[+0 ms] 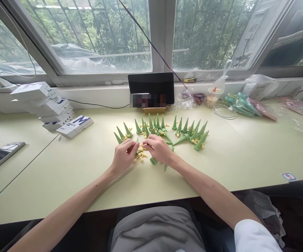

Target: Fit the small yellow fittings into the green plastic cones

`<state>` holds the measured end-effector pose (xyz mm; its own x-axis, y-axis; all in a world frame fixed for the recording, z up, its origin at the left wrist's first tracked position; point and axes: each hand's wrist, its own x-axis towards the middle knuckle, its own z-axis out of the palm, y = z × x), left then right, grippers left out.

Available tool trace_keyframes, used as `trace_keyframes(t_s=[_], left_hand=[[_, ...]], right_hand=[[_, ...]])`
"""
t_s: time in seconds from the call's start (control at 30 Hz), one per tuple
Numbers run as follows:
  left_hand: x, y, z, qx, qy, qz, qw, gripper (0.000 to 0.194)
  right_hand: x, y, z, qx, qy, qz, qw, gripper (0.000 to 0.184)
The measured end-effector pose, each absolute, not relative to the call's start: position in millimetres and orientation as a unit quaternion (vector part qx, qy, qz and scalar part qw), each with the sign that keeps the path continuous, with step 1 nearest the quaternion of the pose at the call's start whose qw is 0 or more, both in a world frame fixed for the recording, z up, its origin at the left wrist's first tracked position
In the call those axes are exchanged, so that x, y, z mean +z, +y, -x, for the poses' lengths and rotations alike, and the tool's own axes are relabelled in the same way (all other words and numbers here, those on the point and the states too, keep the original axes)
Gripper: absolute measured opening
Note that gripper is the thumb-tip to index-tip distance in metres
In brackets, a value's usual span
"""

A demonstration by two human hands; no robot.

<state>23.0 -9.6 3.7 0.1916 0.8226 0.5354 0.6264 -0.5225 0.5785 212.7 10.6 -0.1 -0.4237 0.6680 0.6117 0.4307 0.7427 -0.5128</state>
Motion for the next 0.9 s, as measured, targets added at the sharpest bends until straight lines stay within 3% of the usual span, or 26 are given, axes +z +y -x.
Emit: trace_keyframes(t_s=[0.23,0.9], left_hand=[[4.9,-9.9,-22.2,0.426,0.464,-0.766,0.124,0.033],[4.0,-9.4,-22.3,0.45,0.422,-0.777,0.121,0.031]], right_hand=[[-1.3,7.5,-212.4,0.176,-0.836,0.329,0.402,0.009],[-2.0,4.9,-210.1,0.217,-0.817,0.312,0.434,0.016]])
